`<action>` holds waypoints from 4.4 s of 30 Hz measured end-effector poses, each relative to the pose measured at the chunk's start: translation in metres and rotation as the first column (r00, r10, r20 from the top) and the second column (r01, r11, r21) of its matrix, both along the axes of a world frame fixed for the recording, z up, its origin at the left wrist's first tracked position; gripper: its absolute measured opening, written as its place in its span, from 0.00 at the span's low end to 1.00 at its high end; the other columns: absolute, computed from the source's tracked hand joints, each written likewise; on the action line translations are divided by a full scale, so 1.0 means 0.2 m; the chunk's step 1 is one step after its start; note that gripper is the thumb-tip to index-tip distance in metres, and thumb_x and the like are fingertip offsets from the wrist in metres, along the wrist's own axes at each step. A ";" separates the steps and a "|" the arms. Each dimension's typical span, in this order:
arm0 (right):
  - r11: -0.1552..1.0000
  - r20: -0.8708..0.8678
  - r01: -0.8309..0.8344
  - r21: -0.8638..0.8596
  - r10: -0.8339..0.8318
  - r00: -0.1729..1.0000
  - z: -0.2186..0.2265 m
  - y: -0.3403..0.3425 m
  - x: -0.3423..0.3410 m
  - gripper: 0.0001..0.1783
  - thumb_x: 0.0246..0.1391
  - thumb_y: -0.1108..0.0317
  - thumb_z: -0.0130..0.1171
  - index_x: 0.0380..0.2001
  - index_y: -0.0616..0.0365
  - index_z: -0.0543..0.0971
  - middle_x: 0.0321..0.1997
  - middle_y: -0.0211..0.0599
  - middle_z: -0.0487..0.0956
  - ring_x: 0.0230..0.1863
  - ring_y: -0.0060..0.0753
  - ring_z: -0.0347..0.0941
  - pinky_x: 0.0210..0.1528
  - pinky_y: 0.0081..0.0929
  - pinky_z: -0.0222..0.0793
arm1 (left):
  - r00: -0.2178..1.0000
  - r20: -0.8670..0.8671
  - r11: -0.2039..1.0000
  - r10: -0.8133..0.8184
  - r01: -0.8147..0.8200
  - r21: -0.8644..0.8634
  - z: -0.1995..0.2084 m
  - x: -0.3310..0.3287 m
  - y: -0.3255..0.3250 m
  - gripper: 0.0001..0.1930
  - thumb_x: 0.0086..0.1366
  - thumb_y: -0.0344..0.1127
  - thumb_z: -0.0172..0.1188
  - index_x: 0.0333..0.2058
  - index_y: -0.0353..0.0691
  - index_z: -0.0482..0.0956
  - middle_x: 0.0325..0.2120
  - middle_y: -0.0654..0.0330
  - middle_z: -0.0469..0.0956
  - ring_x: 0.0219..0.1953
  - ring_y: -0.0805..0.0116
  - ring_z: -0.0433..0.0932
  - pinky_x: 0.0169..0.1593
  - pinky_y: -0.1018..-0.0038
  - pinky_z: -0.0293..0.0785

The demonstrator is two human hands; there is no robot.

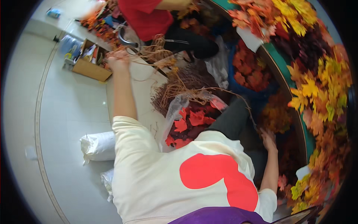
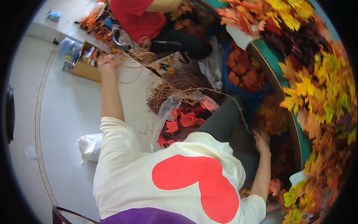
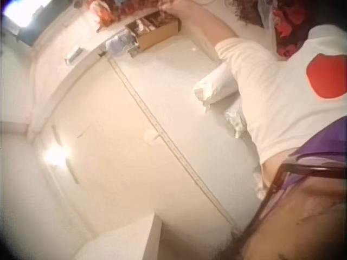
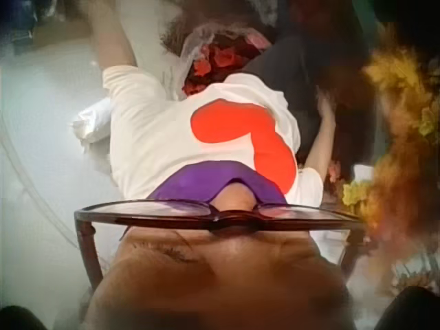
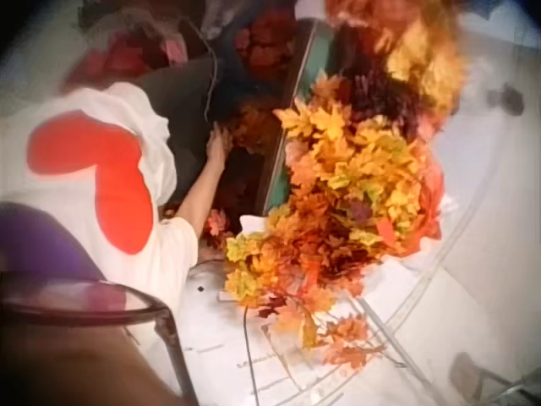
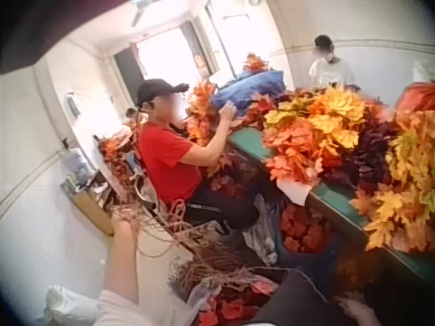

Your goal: Assembling artificial autumn leaves onto stems for garlands.

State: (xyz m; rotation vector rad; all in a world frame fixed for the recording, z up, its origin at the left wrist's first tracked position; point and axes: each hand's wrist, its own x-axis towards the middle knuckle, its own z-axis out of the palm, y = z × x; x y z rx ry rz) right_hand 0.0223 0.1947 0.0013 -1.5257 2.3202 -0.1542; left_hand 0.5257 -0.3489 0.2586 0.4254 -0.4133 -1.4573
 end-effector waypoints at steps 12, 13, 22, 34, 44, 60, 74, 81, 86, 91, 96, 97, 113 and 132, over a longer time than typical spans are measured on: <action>0.837 0.813 0.151 -0.526 0.443 0.377 0.86 -1.01 0.68 0.43 0.51 0.62 0.58 0.63 0.60 0.47 0.62 0.49 0.58 0.63 0.36 0.54 0.55 0.27 0.61 | 0.967 -0.133 0.976 -0.217 0.212 -0.054 0.26 -1.01 0.66 0.18 0.68 0.47 0.37 0.23 0.44 0.65 0.11 0.66 0.60 0.08 0.76 0.55 0.11 0.81 0.50; 0.824 0.843 0.217 -0.523 0.463 0.273 0.85 -1.07 0.74 0.40 0.52 0.64 0.57 0.63 0.60 0.48 0.59 0.46 0.63 0.48 0.28 0.68 0.40 0.18 0.68 | 0.963 -0.134 0.972 -0.232 0.226 -0.058 0.25 -1.05 0.67 0.18 0.68 0.47 0.37 0.23 0.44 0.65 0.11 0.66 0.60 0.08 0.76 0.55 0.11 0.81 0.50; 0.802 0.829 0.253 -0.541 0.457 0.323 0.88 -0.79 0.79 0.16 0.60 0.62 0.46 0.20 0.58 0.68 0.12 0.16 0.57 0.14 0.08 0.50 0.15 0.12 0.43 | 0.971 0.046 0.956 -0.236 0.223 0.191 -0.14 -1.03 0.49 0.11 0.59 0.40 0.50 0.19 0.47 0.66 0.08 0.69 0.56 0.08 0.74 0.55 0.11 0.78 0.52; 0.879 0.949 0.368 -0.302 0.241 0.204 0.88 -0.41 0.58 0.16 0.61 0.64 0.44 0.20 0.58 0.71 0.11 0.18 0.59 0.13 0.09 0.50 0.15 0.13 0.43 | 0.840 0.495 0.936 -0.222 0.041 0.350 -0.48 -0.55 0.00 0.09 0.62 0.37 0.40 0.24 0.48 0.64 0.10 0.69 0.55 0.10 0.75 0.54 0.14 0.78 0.50; 0.658 0.973 0.720 -0.220 0.097 0.209 0.60 -0.38 0.34 0.15 0.61 0.60 0.44 0.27 0.55 0.74 0.12 0.14 0.55 0.12 0.05 0.46 0.13 0.10 0.39 | 0.434 0.901 0.998 0.022 0.042 -0.044 -0.74 -0.81 0.11 0.18 0.61 0.46 0.54 0.35 0.35 0.66 0.20 0.62 0.71 0.19 0.72 0.69 0.25 0.79 0.68; 0.302 0.930 0.930 -0.209 0.357 0.093 0.79 -0.25 0.22 0.15 0.61 0.56 0.43 0.33 0.56 0.72 0.14 0.18 0.51 0.13 0.10 0.43 0.13 0.11 0.41 | -0.579 0.814 0.036 0.044 0.816 0.578 -0.79 -1.62 1.49 0.15 0.52 0.35 0.61 0.40 0.41 0.78 0.29 0.57 0.80 0.32 0.66 0.79 0.40 0.73 0.72; 0.333 0.758 0.888 -0.316 0.651 0.025 1.30 -0.31 0.14 0.17 0.58 0.52 0.46 0.33 0.55 0.73 0.14 0.18 0.50 0.13 0.12 0.42 0.13 0.13 0.38 | 0.003 1.000 -0.259 0.002 0.966 -0.002 -1.00 -2.02 2.13 0.45 0.43 0.42 0.69 0.59 0.39 0.54 0.54 0.44 0.60 0.57 0.48 0.58 0.59 0.64 0.56; 0.332 0.725 0.883 -0.332 0.688 0.014 1.34 -0.31 0.15 0.16 0.57 0.51 0.47 0.33 0.53 0.73 0.14 0.17 0.49 0.12 0.12 0.41 0.13 0.14 0.37 | -0.204 0.978 -0.239 -0.048 0.953 0.187 -1.01 -2.00 2.32 0.38 0.50 0.44 0.65 0.57 0.45 0.57 0.52 0.44 0.64 0.54 0.47 0.63 0.56 0.62 0.60; 0.295 0.706 0.901 -0.319 0.708 0.018 1.35 -0.27 0.13 0.18 0.57 0.51 0.47 0.34 0.55 0.73 0.14 0.18 0.49 0.12 0.12 0.39 0.13 0.14 0.36 | -0.365 0.929 -0.268 -0.068 0.903 0.335 -1.03 -1.98 2.29 0.24 0.55 0.43 0.60 0.50 0.46 0.68 0.42 0.52 0.74 0.44 0.53 0.73 0.49 0.65 0.67; 0.260 0.694 0.912 -0.316 0.720 0.035 1.33 -0.24 0.09 0.18 0.57 0.51 0.47 0.35 0.56 0.72 0.14 0.18 0.48 0.13 0.13 0.39 0.13 0.14 0.35 | -0.337 0.933 -0.311 -0.125 0.906 0.286 -0.99 -1.93 2.25 0.18 0.57 0.39 0.59 0.45 0.42 0.72 0.36 0.55 0.77 0.39 0.62 0.76 0.44 0.69 0.69; 0.233 0.694 0.932 -0.277 0.719 0.026 1.30 -0.18 0.06 0.18 0.57 0.51 0.47 0.34 0.55 0.71 0.14 0.18 0.49 0.12 0.12 0.39 0.12 0.15 0.35 | 0.335 0.924 0.493 -0.181 0.844 -0.210 -0.64 -1.88 2.20 0.30 0.54 0.25 0.58 0.56 0.41 0.59 0.48 0.54 0.66 0.39 0.64 0.72 0.43 0.74 0.70; 0.239 0.699 0.937 -0.254 0.715 0.007 1.29 -0.17 0.06 0.17 0.57 0.51 0.47 0.33 0.55 0.71 0.14 0.18 0.49 0.12 0.12 0.39 0.12 0.15 0.35 | 0.476 0.848 0.521 -0.235 0.798 -0.303 -0.57 -1.91 2.17 0.33 0.54 0.24 0.57 0.58 0.41 0.55 0.51 0.52 0.63 0.40 0.65 0.70 0.42 0.75 0.70; 0.483 0.486 0.431 -0.762 -0.014 0.874 0.88 -0.14 0.20 0.16 0.58 0.60 0.45 0.37 0.60 0.77 0.36 0.39 0.76 0.36 0.38 0.72 0.44 0.30 0.65 | 0.781 0.621 0.130 0.064 0.611 -0.781 0.31 -2.03 2.01 0.12 0.66 0.35 0.46 0.29 0.33 0.72 0.26 0.54 0.77 0.32 0.64 0.76 0.39 0.74 0.71; 0.295 0.059 0.714 -0.636 -0.903 0.426 1.44 0.75 -0.31 0.10 0.50 0.73 0.51 0.38 0.61 0.75 0.36 0.44 0.76 0.37 0.47 0.72 0.39 0.36 0.68 | -0.122 0.670 -0.192 -0.732 0.981 -0.031 0.08 -2.58 2.24 0.08 0.62 0.28 0.53 0.37 0.31 0.74 0.26 0.61 0.74 0.26 0.76 0.76 0.32 0.81 0.74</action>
